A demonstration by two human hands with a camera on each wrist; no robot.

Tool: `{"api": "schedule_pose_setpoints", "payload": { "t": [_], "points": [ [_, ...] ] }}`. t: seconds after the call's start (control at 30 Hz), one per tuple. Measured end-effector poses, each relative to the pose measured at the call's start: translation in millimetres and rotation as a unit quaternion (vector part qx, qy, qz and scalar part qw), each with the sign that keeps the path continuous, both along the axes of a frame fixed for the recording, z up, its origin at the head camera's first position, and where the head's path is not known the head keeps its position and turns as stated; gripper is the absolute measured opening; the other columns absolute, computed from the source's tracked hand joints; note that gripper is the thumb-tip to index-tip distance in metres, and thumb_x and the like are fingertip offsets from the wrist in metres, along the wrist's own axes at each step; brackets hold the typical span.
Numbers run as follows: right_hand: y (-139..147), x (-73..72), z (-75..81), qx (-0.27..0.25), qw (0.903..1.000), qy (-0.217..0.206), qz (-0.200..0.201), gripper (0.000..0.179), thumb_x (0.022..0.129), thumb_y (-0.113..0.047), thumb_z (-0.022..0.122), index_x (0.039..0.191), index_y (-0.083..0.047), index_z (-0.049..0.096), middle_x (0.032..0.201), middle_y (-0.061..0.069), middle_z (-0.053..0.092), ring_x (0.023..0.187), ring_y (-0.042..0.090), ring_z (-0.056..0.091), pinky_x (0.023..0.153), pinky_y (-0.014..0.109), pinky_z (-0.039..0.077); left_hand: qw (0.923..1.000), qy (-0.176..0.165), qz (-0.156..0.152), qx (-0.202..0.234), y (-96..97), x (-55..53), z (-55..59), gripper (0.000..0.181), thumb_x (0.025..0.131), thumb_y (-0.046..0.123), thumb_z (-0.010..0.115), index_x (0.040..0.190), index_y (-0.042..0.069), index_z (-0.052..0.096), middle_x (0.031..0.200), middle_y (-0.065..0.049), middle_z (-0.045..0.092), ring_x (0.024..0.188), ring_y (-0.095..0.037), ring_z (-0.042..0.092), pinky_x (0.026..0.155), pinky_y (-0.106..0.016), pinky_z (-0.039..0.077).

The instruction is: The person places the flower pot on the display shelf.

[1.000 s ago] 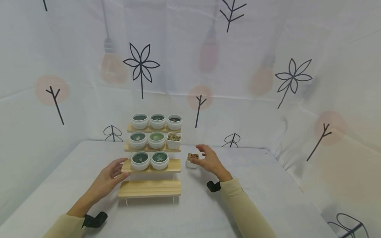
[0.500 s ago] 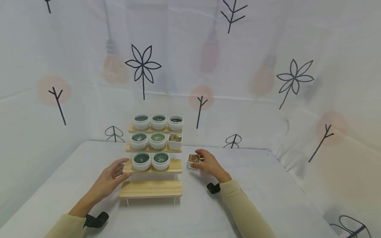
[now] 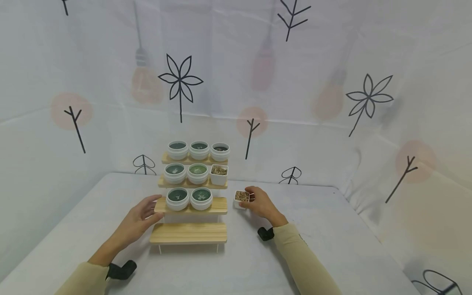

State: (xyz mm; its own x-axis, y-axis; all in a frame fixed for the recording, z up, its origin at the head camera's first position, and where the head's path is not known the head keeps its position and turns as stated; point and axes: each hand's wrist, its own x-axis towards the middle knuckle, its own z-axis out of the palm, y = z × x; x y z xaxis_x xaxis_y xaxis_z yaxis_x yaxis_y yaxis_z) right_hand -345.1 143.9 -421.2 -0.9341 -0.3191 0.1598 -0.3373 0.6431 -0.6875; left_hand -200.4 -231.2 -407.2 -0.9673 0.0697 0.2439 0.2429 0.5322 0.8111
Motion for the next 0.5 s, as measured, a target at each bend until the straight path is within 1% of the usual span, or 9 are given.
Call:
{"api": "schedule_pose_setpoints", "payload": {
  "t": [0.23,0.37,0.5],
  "points": [
    [0.7,-0.5,-1.5,0.002,1.0000,-0.002,-0.002,0.062,0.079,-0.026,0.079,0.130,-0.001,0.054,0.122,0.012,0.056,0.105,0.027,0.059,0.085,0.041,0.052,1.0000,0.005,-0.004,0.001,0.8,-0.4,0.3,0.065,0.093,0.031,0.064,0.144,0.005,0.033,0.133,-0.026,0.051,0.118,-0.041,0.054,0.091,-0.045,0.052],
    [0.5,0.7,-1.1,0.001,1.0000,0.000,0.000,0.061,0.079,-0.025,0.079,0.129,0.000,0.054,0.121,0.012,0.056,0.104,0.027,0.059,0.084,0.040,0.053,0.9999,0.009,-0.007,0.003,0.8,-0.5,0.7,0.065,0.092,0.031,0.064,0.144,0.006,0.034,0.132,-0.025,0.052,0.117,-0.040,0.055,0.090,-0.043,0.053],
    [-0.4,1.5,-0.6,0.002,1.0000,0.001,-0.004,0.059,0.079,-0.024,0.079,0.128,-0.001,0.055,0.119,0.011,0.057,0.103,0.026,0.059,0.084,0.040,0.053,0.9999,0.013,-0.009,0.001,-0.2,-0.9,-0.9,0.065,0.092,0.032,0.064,0.144,0.006,0.034,0.132,-0.026,0.052,0.117,-0.040,0.055,0.090,-0.043,0.052]
  ]
}}
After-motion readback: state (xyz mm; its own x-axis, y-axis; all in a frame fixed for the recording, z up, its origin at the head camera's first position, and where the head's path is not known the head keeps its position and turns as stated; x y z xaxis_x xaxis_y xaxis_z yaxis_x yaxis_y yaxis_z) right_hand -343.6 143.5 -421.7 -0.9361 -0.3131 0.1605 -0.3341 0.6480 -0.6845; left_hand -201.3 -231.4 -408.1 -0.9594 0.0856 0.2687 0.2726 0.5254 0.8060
